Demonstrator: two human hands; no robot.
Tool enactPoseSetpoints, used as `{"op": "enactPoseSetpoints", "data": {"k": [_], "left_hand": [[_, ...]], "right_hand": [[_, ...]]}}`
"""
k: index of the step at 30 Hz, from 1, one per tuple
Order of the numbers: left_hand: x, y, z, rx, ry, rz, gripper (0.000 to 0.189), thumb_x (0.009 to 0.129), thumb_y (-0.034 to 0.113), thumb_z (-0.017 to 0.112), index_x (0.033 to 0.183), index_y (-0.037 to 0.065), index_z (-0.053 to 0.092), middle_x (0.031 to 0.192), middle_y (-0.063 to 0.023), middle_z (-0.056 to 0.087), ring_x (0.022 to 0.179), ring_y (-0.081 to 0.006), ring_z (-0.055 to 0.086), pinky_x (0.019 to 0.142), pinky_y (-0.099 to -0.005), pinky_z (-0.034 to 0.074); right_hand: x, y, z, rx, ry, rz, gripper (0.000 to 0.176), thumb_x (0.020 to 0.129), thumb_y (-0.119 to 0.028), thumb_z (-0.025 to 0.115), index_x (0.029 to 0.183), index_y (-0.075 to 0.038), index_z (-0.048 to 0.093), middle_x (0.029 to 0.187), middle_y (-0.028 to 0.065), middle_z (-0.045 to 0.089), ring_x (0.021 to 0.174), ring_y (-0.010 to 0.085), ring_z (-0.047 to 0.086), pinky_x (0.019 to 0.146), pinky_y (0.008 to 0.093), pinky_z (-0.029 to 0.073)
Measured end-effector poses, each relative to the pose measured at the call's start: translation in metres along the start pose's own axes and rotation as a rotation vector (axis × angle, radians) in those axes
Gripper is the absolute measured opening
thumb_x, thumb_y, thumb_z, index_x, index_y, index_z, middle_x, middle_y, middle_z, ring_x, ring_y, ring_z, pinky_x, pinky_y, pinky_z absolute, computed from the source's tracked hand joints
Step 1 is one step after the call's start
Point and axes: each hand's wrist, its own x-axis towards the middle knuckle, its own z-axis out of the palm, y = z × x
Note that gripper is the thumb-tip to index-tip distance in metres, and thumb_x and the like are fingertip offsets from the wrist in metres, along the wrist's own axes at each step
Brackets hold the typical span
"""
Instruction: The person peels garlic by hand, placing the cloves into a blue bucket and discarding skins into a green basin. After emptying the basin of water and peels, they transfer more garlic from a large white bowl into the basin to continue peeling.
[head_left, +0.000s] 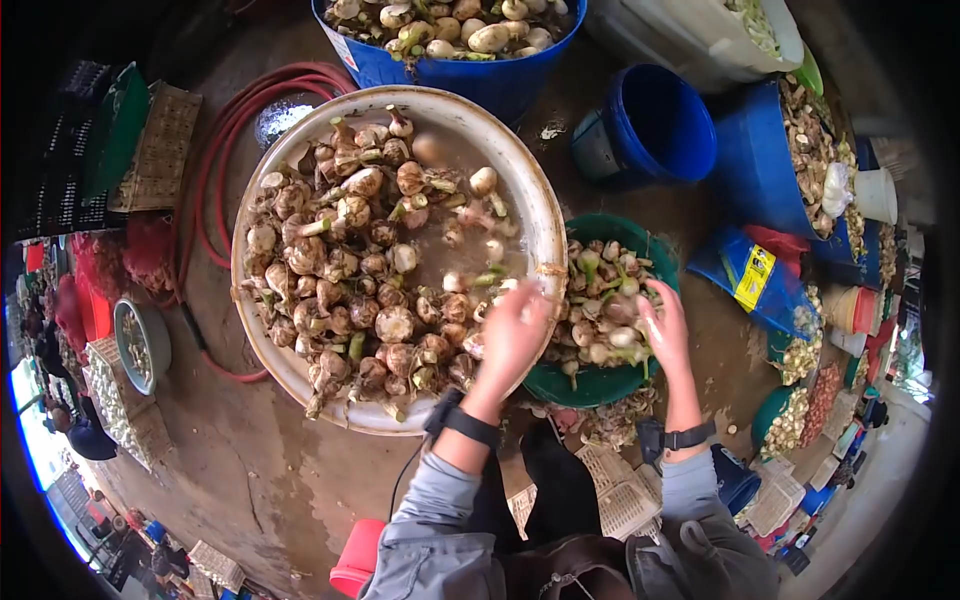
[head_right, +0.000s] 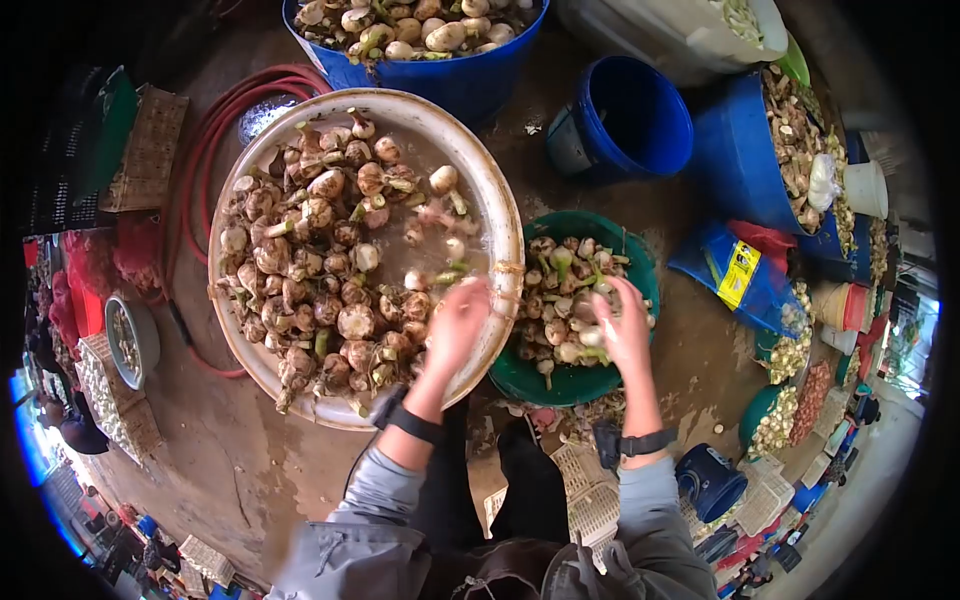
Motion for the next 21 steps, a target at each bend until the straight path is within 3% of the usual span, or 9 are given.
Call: {"op": "enactPoseSetpoints", "data": {"k": [2, 4, 6, 8, 12, 14, 16, 20, 21], "left_hand": [[0.042, -0.023, -0.038, -0.571, 0.165, -0.340, 0.043, 0.089, 0.028, 0.049, 0.127, 0.010, 0.046, 0.122, -0.0083, 0.051, 0.110, -0.0233, 0.050, 0.091, -0.0341, 0.041], [0.075, -0.050, -0.053, -0.731, 0.366, -0.477, 0.060, 0.088, 0.040, 0.049, 0.136, 0.010, 0.030, 0.138, -0.0139, 0.030, 0.122, -0.0292, 0.037, 0.095, -0.0398, 0.036], [0.099, -0.070, -0.061, -0.890, 0.384, -0.670, 0.070, 0.086, 0.048, 0.051, 0.140, 0.015, 0.023, 0.143, -0.0134, 0.020, 0.127, -0.0305, 0.028, 0.095, -0.0458, 0.034], [0.126, -0.098, -0.062, -0.989, 0.356, -0.744, 0.081, 0.081, 0.057, 0.053, 0.143, 0.023, 0.014, 0.146, -0.0131, 0.012, 0.132, -0.0322, 0.019, 0.100, -0.0523, 0.028], [0.151, -0.097, -0.070, -1.005, 0.379, -0.693, 0.090, 0.077, 0.066, 0.051, 0.144, 0.024, 0.008, 0.149, -0.0111, 0.007, 0.136, -0.0335, 0.009, 0.106, -0.0584, 0.012], [0.160, -0.097, -0.071, -1.079, 0.378, -0.632, 0.085, 0.078, 0.069, 0.046, 0.143, 0.024, 0.014, 0.147, -0.0079, 0.016, 0.135, -0.0316, 0.015, 0.104, -0.0594, 0.015], [0.169, -0.110, -0.069, -1.237, 0.273, -0.619, 0.078, 0.081, 0.069, 0.042, 0.141, 0.023, 0.023, 0.144, -0.0049, 0.027, 0.132, -0.0288, 0.025, 0.104, -0.0559, 0.022], [0.166, -0.127, -0.050, -0.973, 0.251, -0.665, 0.069, 0.085, 0.066, 0.037, 0.134, 0.018, 0.039, 0.133, -0.0066, 0.045, 0.118, -0.0268, 0.046, 0.096, -0.0477, 0.037], [0.170, -0.123, -0.055, -1.034, 0.133, -0.644, 0.070, 0.084, 0.066, 0.038, 0.134, 0.017, 0.039, 0.133, -0.0069, 0.045, 0.119, -0.0265, 0.046, 0.097, -0.0474, 0.037]], "right_hand": [[0.026, -0.072, 0.038, 0.459, -0.066, -0.047, 0.035, 0.085, -0.026, 0.060, 0.114, -0.006, 0.055, 0.117, 0.0156, 0.053, 0.106, 0.0305, 0.053, 0.092, 0.0365, 0.041], [0.064, -0.127, 0.087, 0.255, -0.125, -0.369, 0.028, 0.085, -0.014, 0.060, 0.112, -0.009, 0.056, 0.115, 0.0113, 0.055, 0.109, 0.0255, 0.053, 0.093, 0.0335, 0.041], [0.125, -0.166, 0.146, 0.133, -0.200, -0.515, 0.034, 0.085, -0.028, 0.060, 0.114, -0.010, 0.057, 0.119, 0.0103, 0.054, 0.112, 0.0320, 0.048, 0.094, 0.0360, 0.039], [0.188, -0.175, 0.212, -0.018, -0.037, -0.585, 0.048, 0.084, -0.045, 0.055, 0.117, -0.010, 0.054, 0.120, 0.0133, 0.054, 0.108, 0.0322, 0.051, 0.094, 0.0417, 0.039], [0.225, -0.166, 0.271, -0.350, -0.436, -0.159, 0.074, 0.084, -0.065, 0.034, 0.135, -0.012, 0.034, 0.126, 0.0178, 0.051, 0.116, 0.0378, 0.047, 0.098, 0.0534, 0.030], [0.227, -0.104, 0.314, -0.090, -0.548, -0.147, 0.078, 0.084, -0.068, 0.030, 0.139, -0.014, 0.028, 0.128, 0.0211, 0.048, 0.119, 0.0403, 0.044, 0.102, 0.0520, 0.027], [0.193, -0.132, 0.263, -0.002, -0.743, 0.176, 0.076, 0.088, -0.055, 0.041, 0.143, -0.009, 0.017, 0.141, 0.0242, 0.028, 0.129, 0.0358, 0.032, 0.106, 0.0392, 0.028], [0.163, -0.111, 0.272, 0.563, -0.640, 0.246, 0.070, 0.092, -0.046, 0.044, 0.141, -0.002, 0.019, 0.142, 0.0192, 0.030, 0.132, 0.0267, 0.027, 0.107, 0.0330, 0.023], [0.169, -0.108, 0.271, 0.650, -0.814, 0.314, 0.067, 0.093, -0.045, 0.041, 0.141, -0.003, 0.021, 0.144, 0.0161, 0.027, 0.134, 0.0261, 0.023, 0.107, 0.0331, 0.023]]}}
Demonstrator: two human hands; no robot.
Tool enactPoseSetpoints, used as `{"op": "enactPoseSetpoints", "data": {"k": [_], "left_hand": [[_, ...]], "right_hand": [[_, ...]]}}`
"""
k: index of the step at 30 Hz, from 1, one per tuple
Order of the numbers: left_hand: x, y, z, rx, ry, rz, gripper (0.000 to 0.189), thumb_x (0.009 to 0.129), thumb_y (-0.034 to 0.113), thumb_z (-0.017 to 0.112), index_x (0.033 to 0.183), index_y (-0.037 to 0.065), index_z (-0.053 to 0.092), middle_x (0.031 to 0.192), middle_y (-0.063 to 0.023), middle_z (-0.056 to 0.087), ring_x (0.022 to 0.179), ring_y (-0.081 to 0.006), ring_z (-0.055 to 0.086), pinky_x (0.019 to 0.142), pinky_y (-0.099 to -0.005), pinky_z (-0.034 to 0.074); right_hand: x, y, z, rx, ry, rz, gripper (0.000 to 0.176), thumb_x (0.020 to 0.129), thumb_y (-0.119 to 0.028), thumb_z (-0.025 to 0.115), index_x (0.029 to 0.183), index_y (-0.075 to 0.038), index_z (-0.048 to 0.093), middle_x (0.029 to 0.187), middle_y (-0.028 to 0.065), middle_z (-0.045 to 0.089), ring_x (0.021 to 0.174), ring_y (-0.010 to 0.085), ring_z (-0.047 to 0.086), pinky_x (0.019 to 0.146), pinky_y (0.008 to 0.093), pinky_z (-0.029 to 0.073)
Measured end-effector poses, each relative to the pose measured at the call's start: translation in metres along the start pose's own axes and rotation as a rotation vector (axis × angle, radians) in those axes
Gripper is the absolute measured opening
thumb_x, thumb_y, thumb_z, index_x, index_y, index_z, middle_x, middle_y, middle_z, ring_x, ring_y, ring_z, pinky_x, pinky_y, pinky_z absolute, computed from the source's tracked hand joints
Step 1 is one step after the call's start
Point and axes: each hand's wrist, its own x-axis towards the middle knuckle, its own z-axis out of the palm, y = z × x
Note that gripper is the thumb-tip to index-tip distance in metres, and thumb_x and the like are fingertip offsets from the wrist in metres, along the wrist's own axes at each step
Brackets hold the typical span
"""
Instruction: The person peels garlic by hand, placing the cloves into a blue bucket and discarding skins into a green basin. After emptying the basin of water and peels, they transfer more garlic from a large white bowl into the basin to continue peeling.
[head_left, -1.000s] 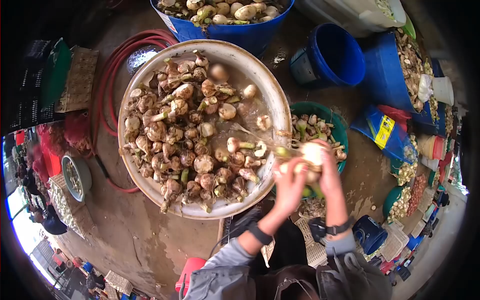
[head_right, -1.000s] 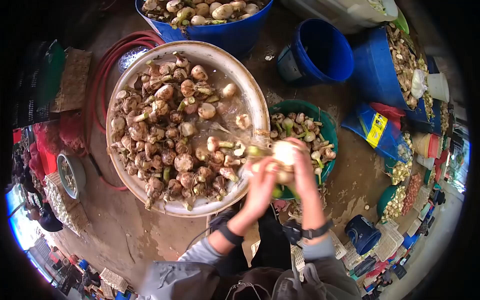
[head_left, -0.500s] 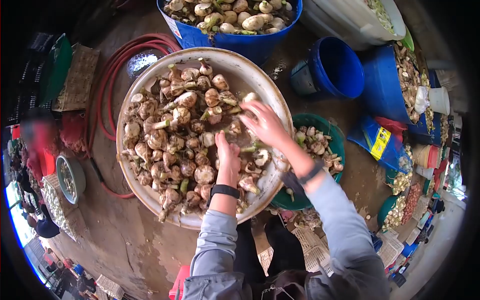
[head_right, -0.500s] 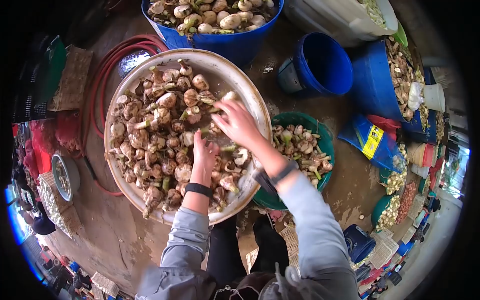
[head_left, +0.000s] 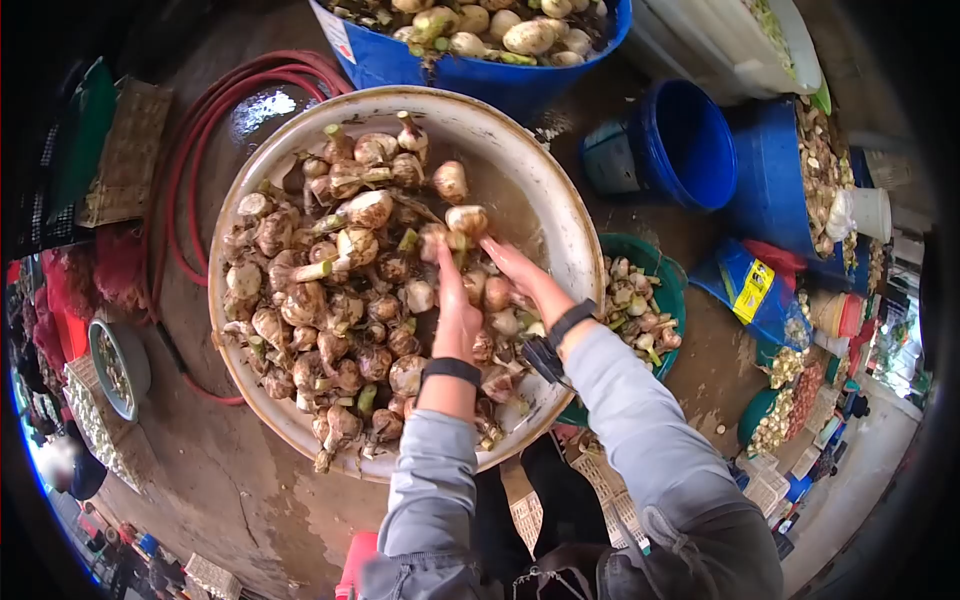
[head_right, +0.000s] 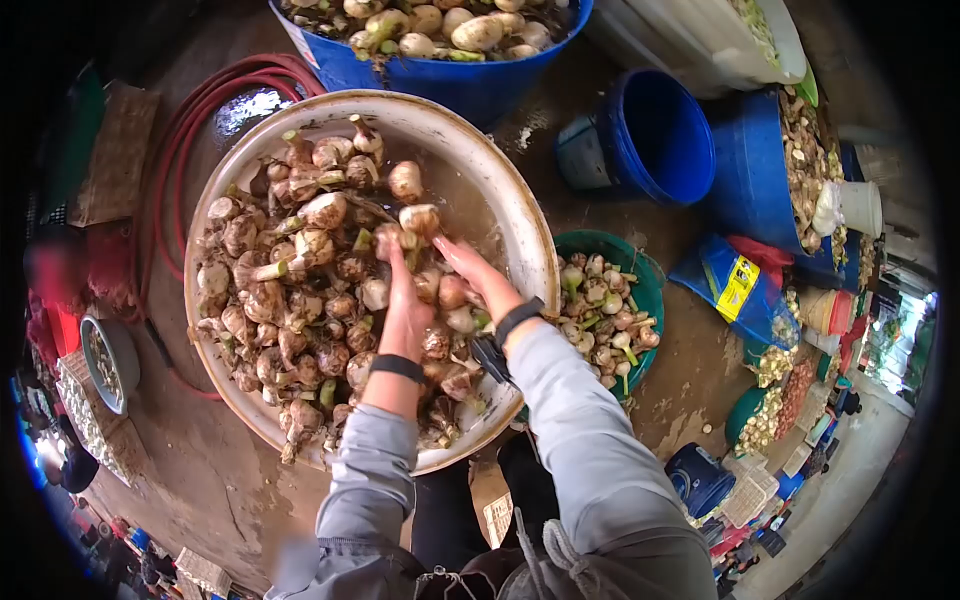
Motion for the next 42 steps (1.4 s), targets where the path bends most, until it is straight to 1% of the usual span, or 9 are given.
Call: {"op": "enactPoseSetpoints", "data": {"k": [5, 15, 22, 23, 25, 28, 32, 33, 42], "left_hand": [[-0.012, 0.001, 0.021, 0.434, 0.366, 0.053, 0.072, 0.086, 0.057, 0.047, 0.136, 0.007, 0.035, 0.132, -0.0101, 0.045, 0.118, -0.0255, 0.046, 0.100, -0.0388, 0.033], [-0.230, -0.038, 0.101, 0.514, 0.093, 0.349, 0.057, 0.090, 0.035, 0.052, 0.132, 0.001, 0.036, 0.124, -0.0208, 0.043, 0.108, -0.0266, 0.049, 0.084, -0.0353, 0.046], [-0.228, -0.220, 0.112, 0.955, -0.347, 0.513, 0.069, 0.089, 0.044, 0.047, 0.134, -0.004, 0.027, 0.113, -0.0315, 0.050, 0.109, -0.0404, 0.050, 0.093, -0.0442, 0.039], [-0.240, -0.179, 0.123, 1.283, -0.489, 0.086, 0.075, 0.086, 0.049, 0.047, 0.139, 0.003, 0.019, 0.101, -0.0330, 0.057, 0.101, -0.0431, 0.055, 0.088, -0.0431, 0.044], [-0.251, -0.134, 0.123, 1.759, -0.561, 0.198, 0.070, 0.083, 0.046, 0.052, 0.139, 0.013, 0.025, 0.092, -0.0287, 0.061, 0.086, -0.0395, 0.061, 0.079, -0.0424, 0.049], [-0.224, -0.101, 0.084, 1.290, -0.212, 0.492, 0.035, 0.084, 0.036, 0.053, 0.112, 0.015, 0.059, 0.091, -0.0142, 0.065, 0.083, -0.0272, 0.064, 0.070, -0.0395, 0.050], [-0.130, -0.048, 0.011, 0.672, 0.258, 0.629, 0.039, 0.089, 0.027, 0.047, 0.124, 0.009, 0.050, 0.115, -0.0065, 0.057, 0.087, -0.0148, 0.054, 0.080, -0.0288, 0.043], [-0.126, -0.031, 0.017, 0.387, 0.273, 0.433, 0.047, 0.091, 0.025, 0.045, 0.134, 0.008, 0.037, 0.126, -0.0123, 0.050, 0.114, -0.0245, 0.048, 0.095, -0.0349, 0.038], [-0.021, 0.013, -0.008, 0.046, 0.076, -0.099, 0.079, 0.084, 0.059, 0.045, 0.142, 0.011, 0.021, 0.144, -0.0108, 0.024, 0.130, -0.0303, 0.027, 0.102, -0.0441, 0.027]], "right_hand": [[-0.014, 0.004, 0.014, 0.244, 0.152, 0.155, 0.073, 0.090, -0.055, 0.039, 0.141, -0.004, 0.025, 0.147, 0.0122, 0.021, 0.136, 0.0230, 0.017, 0.108, 0.0350, 0.018], [-0.220, -0.041, 0.013, 0.407, 0.338, -0.321, 0.057, 0.093, -0.047, 0.030, 0.126, -0.002, 0.043, 0.126, 0.0148, 0.047, 0.116, 0.0246, 0.046, 0.099, 0.0336, 0.036], [-0.330, 0.071, -0.097, 0.135, 0.761, -0.262, 0.055, 0.093, -0.040, 0.042, 0.128, 0.001, 0.040, 0.127, 0.0122, 0.047, 0.114, 0.0209, 0.047, 0.094, 0.0327, 0.039], [-0.323, 0.104, -0.119, -0.061, 0.753, -0.283, 0.053, 0.092, -0.039, 0.046, 0.129, -0.001, 0.041, 0.128, 0.0118, 0.047, 0.116, 0.0209, 0.047, 0.093, 0.0314, 0.040], [-0.324, 0.109, -0.136, -0.805, 0.809, 0.042, 0.043, 0.092, -0.033, 0.049, 0.125, -0.007, 0.047, 0.125, 0.0105, 0.051, 0.109, 0.0206, 0.053, 0.088, 0.0310, 0.043], [-0.315, 0.050, -0.108, -0.648, 0.827, -0.093, 0.032, 0.090, -0.029, 0.052, 0.117, -0.011, 0.054, 0.118, 0.0093, 0.055, 0.096, 0.0201, 0.061, 0.080, 0.0306, 0.047], [-0.222, -0.041, -0.022, -0.578, 0.515, -0.722, 0.028, 0.085, -0.017, 0.057, 0.113, -0.011, 0.057, 0.105, 0.0119, 0.061, 0.092, 0.0269, 0.061, 0.078, 0.0351, 0.049], [-0.184, -0.051, -0.012, -0.649, 0.442, -0.711, 0.033, 0.087, -0.022, 0.054, 0.119, -0.013, 0.054, 0.116, 0.0138, 0.057, 0.105, 0.0307, 0.054, 0.089, 0.0393, 0.044], [0.047, -0.036, -0.018, -0.698, 0.322, 0.018, 0.086, 0.077, -0.069, 0.039, 0.132, -0.002, 0.040, 0.139, 0.0203, 0.036, 0.127, 0.0339, 0.036, 0.108, 0.0397, 0.023]]}}
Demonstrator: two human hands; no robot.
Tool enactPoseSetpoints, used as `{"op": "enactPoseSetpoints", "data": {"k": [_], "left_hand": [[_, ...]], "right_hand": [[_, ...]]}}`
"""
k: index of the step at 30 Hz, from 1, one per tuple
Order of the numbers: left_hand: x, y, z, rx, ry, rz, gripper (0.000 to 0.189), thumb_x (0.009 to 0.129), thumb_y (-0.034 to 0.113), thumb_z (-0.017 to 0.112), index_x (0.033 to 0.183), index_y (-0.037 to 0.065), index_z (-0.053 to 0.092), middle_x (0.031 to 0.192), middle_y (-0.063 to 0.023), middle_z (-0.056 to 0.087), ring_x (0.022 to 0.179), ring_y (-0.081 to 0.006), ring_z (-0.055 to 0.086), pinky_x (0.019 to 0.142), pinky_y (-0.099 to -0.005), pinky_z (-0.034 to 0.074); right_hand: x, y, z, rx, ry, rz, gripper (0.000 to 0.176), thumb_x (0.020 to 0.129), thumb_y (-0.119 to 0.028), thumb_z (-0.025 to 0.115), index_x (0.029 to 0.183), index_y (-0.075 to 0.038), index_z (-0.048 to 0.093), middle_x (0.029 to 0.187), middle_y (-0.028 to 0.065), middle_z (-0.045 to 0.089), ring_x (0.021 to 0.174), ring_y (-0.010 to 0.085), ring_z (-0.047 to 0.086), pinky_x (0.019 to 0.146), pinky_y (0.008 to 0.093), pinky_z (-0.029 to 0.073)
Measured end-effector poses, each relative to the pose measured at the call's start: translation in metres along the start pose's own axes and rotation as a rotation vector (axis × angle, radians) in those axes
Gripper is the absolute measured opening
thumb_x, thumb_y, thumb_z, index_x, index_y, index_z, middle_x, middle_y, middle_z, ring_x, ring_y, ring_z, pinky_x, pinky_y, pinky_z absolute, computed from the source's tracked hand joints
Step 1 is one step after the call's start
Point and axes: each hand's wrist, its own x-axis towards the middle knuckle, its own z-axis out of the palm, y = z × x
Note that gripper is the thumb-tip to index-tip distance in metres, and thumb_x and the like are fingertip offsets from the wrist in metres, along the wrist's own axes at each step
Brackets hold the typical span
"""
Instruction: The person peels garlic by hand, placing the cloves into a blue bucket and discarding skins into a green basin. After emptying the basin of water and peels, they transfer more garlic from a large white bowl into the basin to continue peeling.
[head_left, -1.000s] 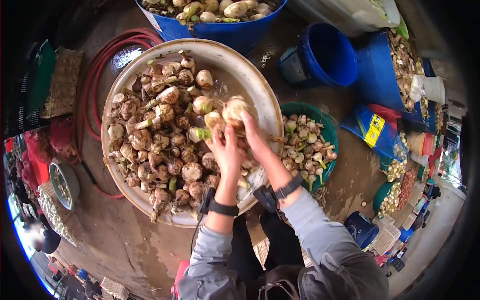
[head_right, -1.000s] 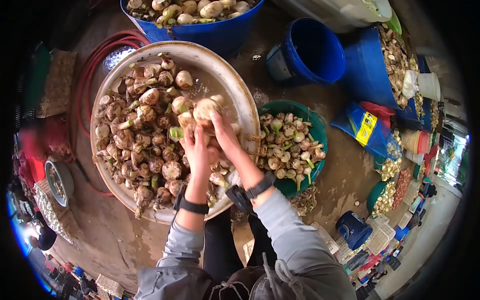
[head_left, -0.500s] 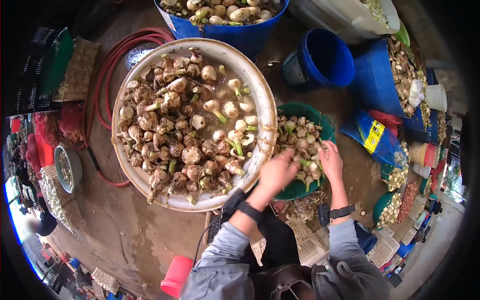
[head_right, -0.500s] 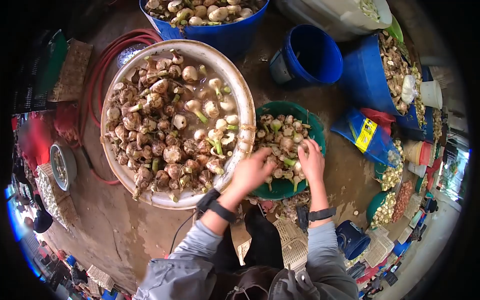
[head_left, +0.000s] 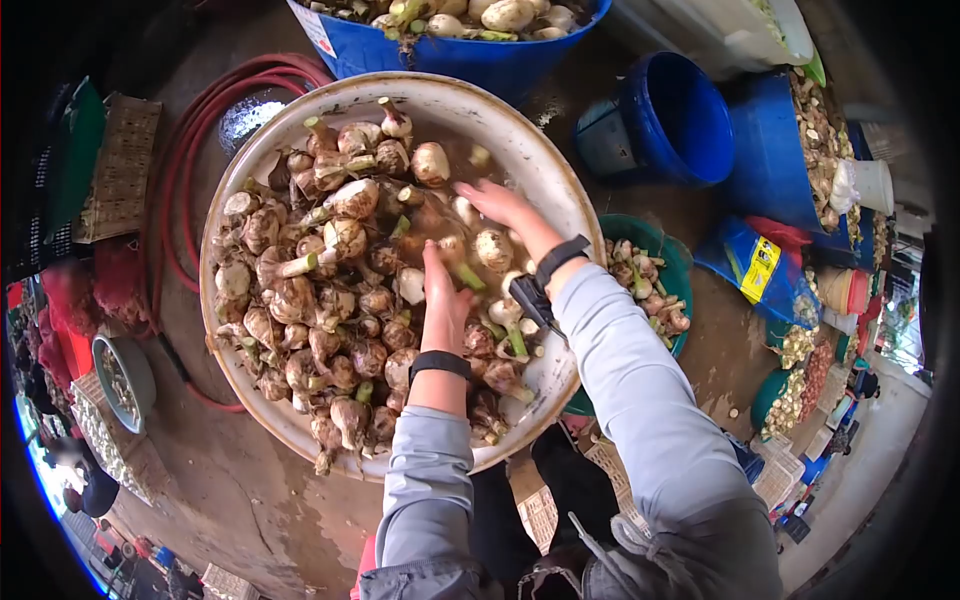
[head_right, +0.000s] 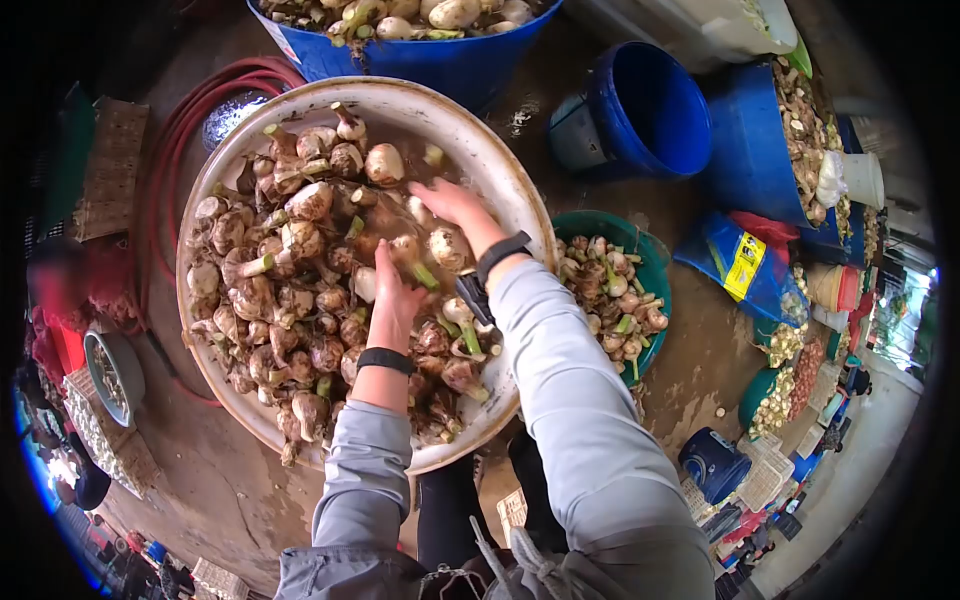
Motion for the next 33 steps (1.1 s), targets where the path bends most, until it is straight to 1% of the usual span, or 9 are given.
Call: {"op": "enactPoseSetpoints", "data": {"k": [5, 9, 13, 19, 23, 25, 27, 29, 33], "left_hand": [[0.043, -0.023, -0.010, 0.184, 0.112, 0.176, 0.071, 0.082, 0.060, 0.047, 0.133, 0.012, 0.037, 0.135, -0.0097, 0.039, 0.121, -0.0266, 0.037, 0.096, -0.0518, 0.032], [-0.026, -0.009, -0.002, 0.069, 0.003, 0.038, 0.050, 0.086, 0.052, 0.045, 0.126, 0.021, 0.042, 0.128, -0.0051, 0.043, 0.114, -0.0223, 0.041, 0.088, -0.0492, 0.038], [-0.101, -0.011, -0.012, 0.107, -0.147, 0.128, 0.059, 0.087, 0.056, 0.043, 0.128, 0.014, 0.037, 0.125, -0.0094, 0.043, 0.113, -0.0234, 0.044, 0.089, -0.0488, 0.040], [-0.210, -0.088, 0.051, 0.332, -0.220, 0.250, 0.046, 0.094, 0.037, 0.042, 0.129, 0.011, 0.031, 0.114, -0.0075, 0.049, 0.098, -0.0169, 0.053, 0.073, -0.0328, 0.048], [-0.212, -0.162, 0.083, 0.423, -0.432, 0.146, 0.057, 0.094, 0.039, 0.041, 0.138, 0.010, 0.019, 0.129, -0.0107, 0.040, 0.105, -0.0196, 0.050, 0.077, -0.0325, 0.050], [-0.219, -0.158, 0.090, 1.541, -0.508, 0.307, 0.062, 0.087, 0.047, 0.048, 0.136, 0.013, 0.032, 0.116, -0.0225, 0.056, 0.100, -0.0334, 0.059, 0.084, -0.0397, 0.047], [-0.210, -0.149, 0.073, 1.480, -0.373, 0.599, 0.055, 0.082, 0.051, 0.052, 0.122, 0.013, 0.052, 0.100, -0.0203, 0.063, 0.087, -0.0357, 0.062, 0.082, -0.0392, 0.047], [-0.195, -0.117, 0.059, 1.178, -0.162, 0.586, 0.028, 0.087, 0.028, 0.054, 0.106, 0.010, 0.062, 0.086, -0.0104, 0.066, 0.075, -0.0213, 0.064, 0.070, -0.0310, 0.048], [-0.078, -0.079, -0.003, 0.728, 0.199, 0.866, 0.030, 0.090, 0.017, 0.047, 0.117, 0.005, 0.054, 0.086, -0.0005, 0.056, 0.067, -0.0060, 0.047, 0.057, -0.0212, 0.040]], "right_hand": [[0.000, 0.018, 0.015, 0.231, -0.329, 0.025, 0.086, 0.079, -0.070, 0.039, 0.127, 0.001, 0.045, 0.131, 0.0219, 0.045, 0.121, 0.0330, 0.044, 0.099, 0.0391, 0.035], [-0.035, 0.003, 0.038, 0.558, -0.099, -0.230, 0.058, 0.085, -0.059, 0.045, 0.117, -0.012, 0.058, 0.117, 0.0120, 0.059, 0.110, 0.0276, 0.054, 0.094, 0.0362, 0.040], [-0.134, -0.034, 0.020, 0.919, -0.091, -0.184, 0.060, 0.090, -0.052, 0.044, 0.120, -0.001, 0.051, 0.121, 0.0119, 0.053, 0.114, 0.0208, 0.048, 0.098, 0.0323, 0.036], [-0.281, 0.027, -0.061, 0.672, 0.268, -0.472, 0.052, 0.093, -0.046, 0.035, 0.121, -0.004, 0.047, 0.121, 0.0112, 0.051, 0.111, 0.0204, 0.049, 0.096, 0.0316, 0.039], [-0.332, 0.125, -0.100, 0.916, 0.336, -0.082, 0.049, 0.094, -0.044, 0.036, 0.120, -0.004, 0.050, 0.120, 0.0100, 0.053, 0.109, 0.0191, 0.050, 0.094, 0.0320, 0.039], [-0.328, 0.162, -0.111, 0.360, 0.460, -0.045, 0.045, 0.091, -0.037, 0.050, 0.121, -0.004, 0.050, 0.127, 0.0117, 0.048, 0.111, 0.0237, 0.051, 0.094, 0.0323, 0.040], [-0.336, 0.145, -0.119, -0.049, 0.616, 0.010, 0.041, 0.089, -0.032, 0.054, 0.120, -0.006, 0.051, 0.128, 0.0127, 0.048, 0.114, 0.0268, 0.051, 0.093, 0.0332, 0.041], [-0.316, 0.099, -0.111, 0.203, 0.604, -0.254, 0.032, 0.087, -0.026, 0.057, 0.113, -0.008, 0.056, 0.122, 0.0120, 0.052, 0.111, 0.0278, 0.052, 0.090, 0.0325, 0.044], [-0.219, 0.021, -0.054, 0.104, 0.316, -0.518, 0.034, 0.085, -0.024, 0.053, 0.116, -0.013, 0.053, 0.119, 0.0095, 0.054, 0.105, 0.0305, 0.054, 0.087, 0.0377, 0.044]]}}
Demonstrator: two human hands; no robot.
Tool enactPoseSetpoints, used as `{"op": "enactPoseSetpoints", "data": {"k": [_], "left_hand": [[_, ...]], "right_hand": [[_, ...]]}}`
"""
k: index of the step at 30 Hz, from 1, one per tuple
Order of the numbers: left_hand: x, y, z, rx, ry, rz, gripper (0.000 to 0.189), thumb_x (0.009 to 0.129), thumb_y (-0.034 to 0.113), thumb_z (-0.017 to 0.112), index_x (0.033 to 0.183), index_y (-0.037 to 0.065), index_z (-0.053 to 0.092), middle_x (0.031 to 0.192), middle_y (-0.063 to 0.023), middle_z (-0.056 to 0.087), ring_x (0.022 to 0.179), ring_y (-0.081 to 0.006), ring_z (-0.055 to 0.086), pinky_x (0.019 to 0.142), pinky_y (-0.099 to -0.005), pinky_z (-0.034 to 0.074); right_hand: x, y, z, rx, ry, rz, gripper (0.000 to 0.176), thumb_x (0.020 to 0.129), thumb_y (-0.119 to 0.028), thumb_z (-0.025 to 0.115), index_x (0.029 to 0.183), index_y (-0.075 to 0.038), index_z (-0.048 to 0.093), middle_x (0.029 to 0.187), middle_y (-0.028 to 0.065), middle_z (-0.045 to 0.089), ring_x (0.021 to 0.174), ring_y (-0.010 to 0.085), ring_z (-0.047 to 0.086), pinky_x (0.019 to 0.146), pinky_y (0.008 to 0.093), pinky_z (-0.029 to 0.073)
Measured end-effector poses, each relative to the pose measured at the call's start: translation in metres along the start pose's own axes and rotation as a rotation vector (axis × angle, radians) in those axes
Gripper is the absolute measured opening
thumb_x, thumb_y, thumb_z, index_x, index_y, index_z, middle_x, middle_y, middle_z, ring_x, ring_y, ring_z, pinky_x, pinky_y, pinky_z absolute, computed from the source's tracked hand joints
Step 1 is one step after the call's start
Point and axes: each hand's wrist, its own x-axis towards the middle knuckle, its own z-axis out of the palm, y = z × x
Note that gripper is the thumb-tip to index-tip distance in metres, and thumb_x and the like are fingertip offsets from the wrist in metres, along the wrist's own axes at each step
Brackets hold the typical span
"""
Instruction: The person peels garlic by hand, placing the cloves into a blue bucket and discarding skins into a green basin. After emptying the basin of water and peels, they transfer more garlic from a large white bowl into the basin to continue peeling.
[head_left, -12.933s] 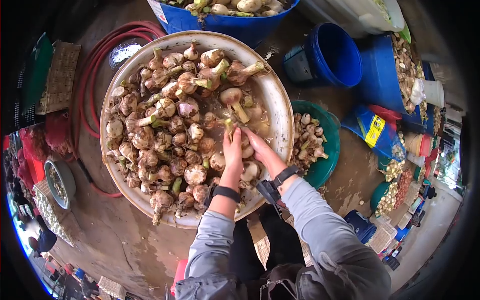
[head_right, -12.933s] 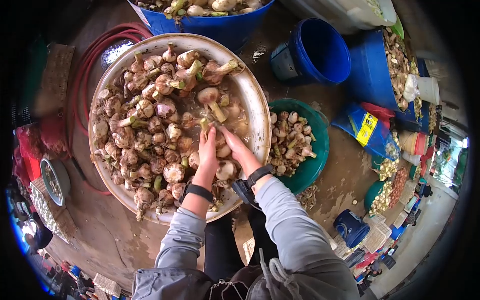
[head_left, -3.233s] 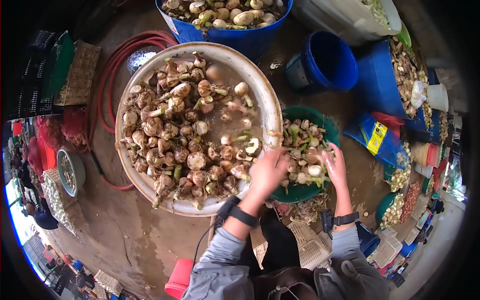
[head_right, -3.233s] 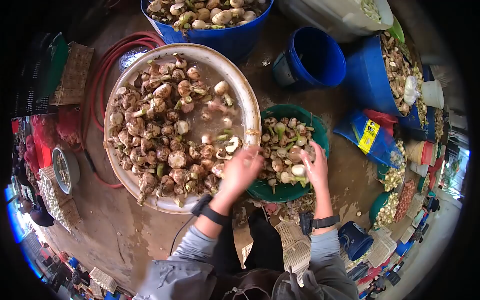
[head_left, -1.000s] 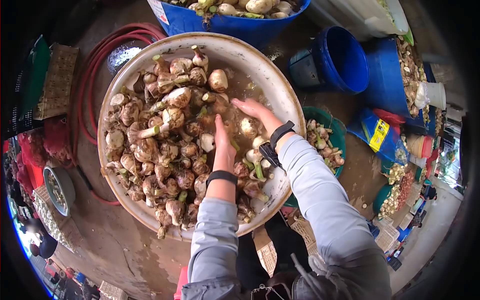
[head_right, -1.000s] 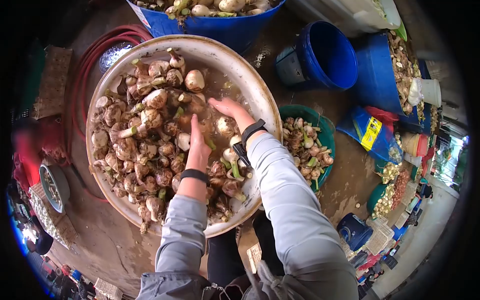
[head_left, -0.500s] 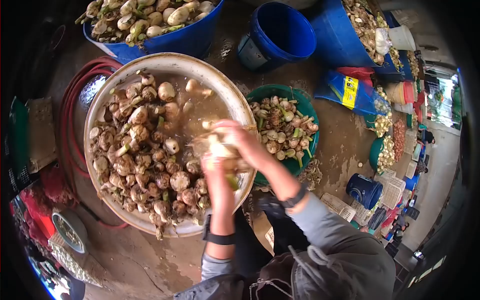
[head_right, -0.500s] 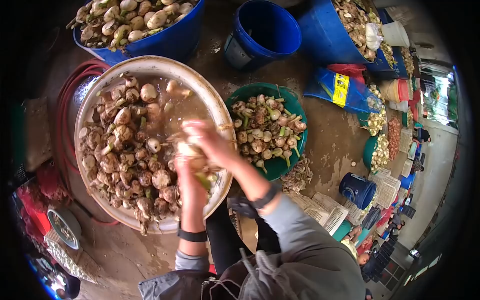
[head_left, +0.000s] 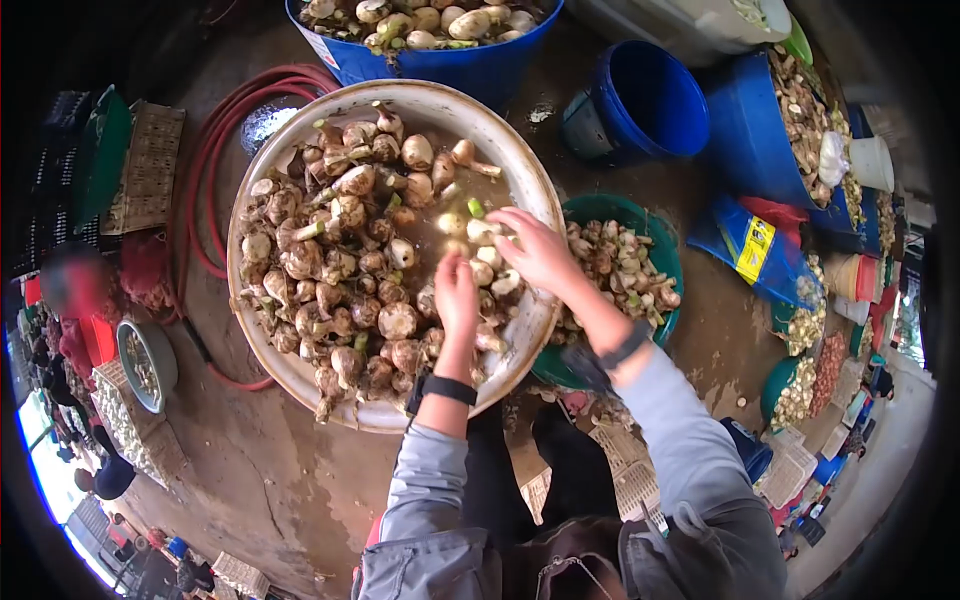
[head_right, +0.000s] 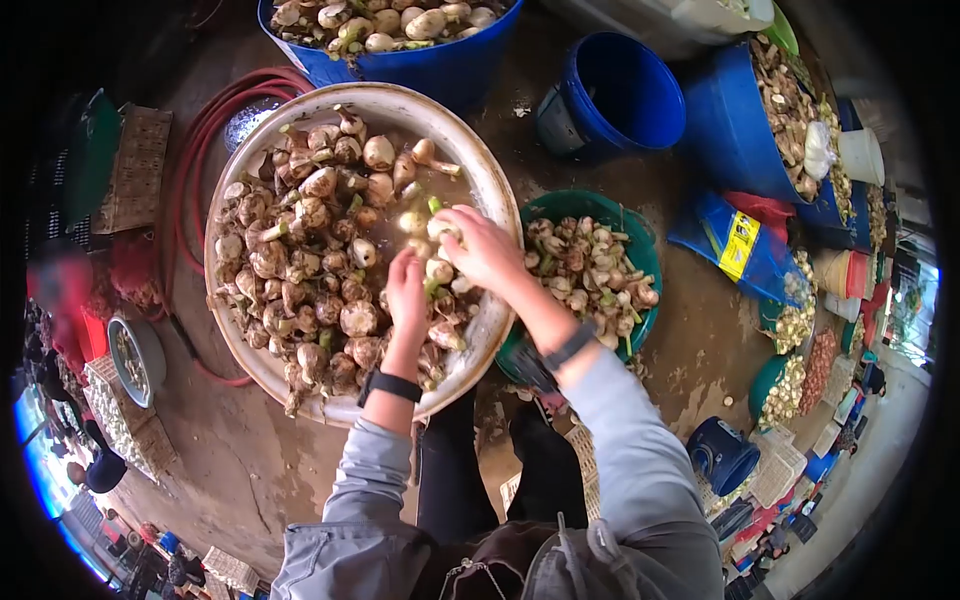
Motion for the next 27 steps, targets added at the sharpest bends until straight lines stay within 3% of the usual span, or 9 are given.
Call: {"op": "enactPoseSetpoints", "data": {"k": [2, 4, 9, 12, 14, 17, 19, 22, 27], "left_hand": [[0.045, -0.013, -0.006, -0.017, -0.038, -0.257, 0.044, 0.090, 0.025, 0.047, 0.129, 0.006, 0.043, 0.121, -0.0077, 0.052, 0.106, -0.0178, 0.050, 0.090, -0.0318, 0.039], [0.080, -0.025, 0.004, -0.156, 0.029, -0.454, 0.055, 0.088, 0.032, 0.046, 0.134, 0.003, 0.037, 0.131, -0.0172, 0.045, 0.117, -0.0267, 0.045, 0.097, -0.0343, 0.035], [0.130, -0.040, 0.018, -0.539, -0.359, -0.786, 0.081, 0.084, 0.053, 0.048, 0.139, -0.001, 0.023, 0.144, -0.0165, 0.026, 0.130, -0.0287, 0.029, 0.105, -0.0430, 0.023], [0.132, -0.047, 0.033, -0.263, -0.202, -0.835, 0.083, 0.083, 0.049, 0.052, 0.139, -0.004, 0.022, 0.144, -0.0178, 0.026, 0.130, -0.0276, 0.029, 0.105, -0.0407, 0.024], [0.124, -0.050, 0.025, -0.497, -0.247, -0.610, 0.078, 0.083, 0.041, 0.057, 0.137, -0.004, 0.024, 0.136, -0.0174, 0.037, 0.123, -0.0263, 0.039, 0.101, -0.0364, 0.032], [0.098, 0.007, 0.000, -0.572, -0.204, -0.580, 0.056, 0.086, 0.036, 0.056, 0.130, 0.007, 0.039, 0.124, -0.0115, 0.047, 0.109, -0.0207, 0.049, 0.089, -0.0310, 0.041], [0.074, 0.029, -0.015, -0.309, -0.247, -0.261, 0.039, 0.087, 0.024, 0.058, 0.120, 0.007, 0.046, 0.110, -0.0047, 0.054, 0.097, -0.0138, 0.051, 0.083, -0.0277, 0.041], [0.027, 0.075, -0.023, -0.179, -0.213, -0.202, 0.039, 0.086, 0.020, 0.059, 0.120, 0.005, 0.046, 0.113, -0.0105, 0.050, 0.098, -0.0172, 0.051, 0.082, -0.0285, 0.041], [-0.077, 0.124, -0.007, -0.151, -0.383, 0.079, 0.047, 0.089, 0.017, 0.056, 0.129, 0.006, 0.035, 0.117, -0.0125, 0.050, 0.107, -0.0234, 0.052, 0.088, -0.0341, 0.047]], "right_hand": [[0.053, 0.034, 0.048, -0.057, -0.109, 0.295, 0.049, 0.083, -0.038, 0.052, 0.126, -0.015, 0.046, 0.126, 0.0167, 0.048, 0.113, 0.0323, 0.050, 0.094, 0.0406, 0.040], [0.088, 0.103, 0.109, -0.061, -0.054, 0.492, 0.064, 0.082, -0.049, 0.049, 0.133, -0.012, 0.040, 0.132, 0.0235, 0.042, 0.118, 0.0347, 0.046, 0.098, 0.0411, 0.036], [0.112, 0.115, 0.130, 0.187, -0.248, 0.754, 0.081, 0.081, -0.058, 0.046, 0.134, 0.002, 0.034, 0.135, 0.0274, 0.036, 0.125, 0.0372, 0.038, 0.103, 0.0392, 0.030], [0.112, 0.114, 0.143, 0.140, -0.410, 0.853, 0.079, 0.083, -0.057, 0.048, 0.128, 0.008, 0.041, 0.134, 0.0262, 0.039, 0.125, 0.0280, 0.038, 0.100, 0.0356, 0.032], [0.097, 0.134, 0.171, 0.515, -0.014, 0.747, 0.069, 0.088, -0.051, 0.046, 0.126, 0.007, 0.044, 0.129, 0.0204, 0.046, 0.120, 0.0255, 0.043, 0.098, 0.0339, 0.035], [0.078, 0.081, 0.143, 0.654, 0.024, 0.699, 0.062, 0.089, -0.052, 0.038, 0.115, 0.001, 0.055, 0.111, 0.0199, 0.060, 0.106, 0.0344, 0.055, 0.092, 0.0375, 0.040], [0.058, 0.066, 0.142, 0.698, 0.097, 0.625, 0.053, 0.092, -0.046, 0.035, 0.109, -0.001, 0.057, 0.103, 0.0206, 0.061, 0.099, 0.0367, 0.056, 0.087, 0.0399, 0.041], [0.011, 0.040, 0.127, 0.632, 0.204, 0.531, 0.048, 0.096, -0.038, 0.030, 0.101, 0.002, 0.056, 0.096, 0.0257, 0.058, 0.094, 0.0410, 0.053, 0.083, 0.0422, 0.040], [-0.092, -0.009, 0.020, 0.737, 0.411, 0.542, 0.046, 0.097, -0.040, 0.031, 0.117, -0.003, 0.051, 0.111, 0.0120, 0.057, 0.099, 0.0201, 0.054, 0.086, 0.0324, 0.043]]}}
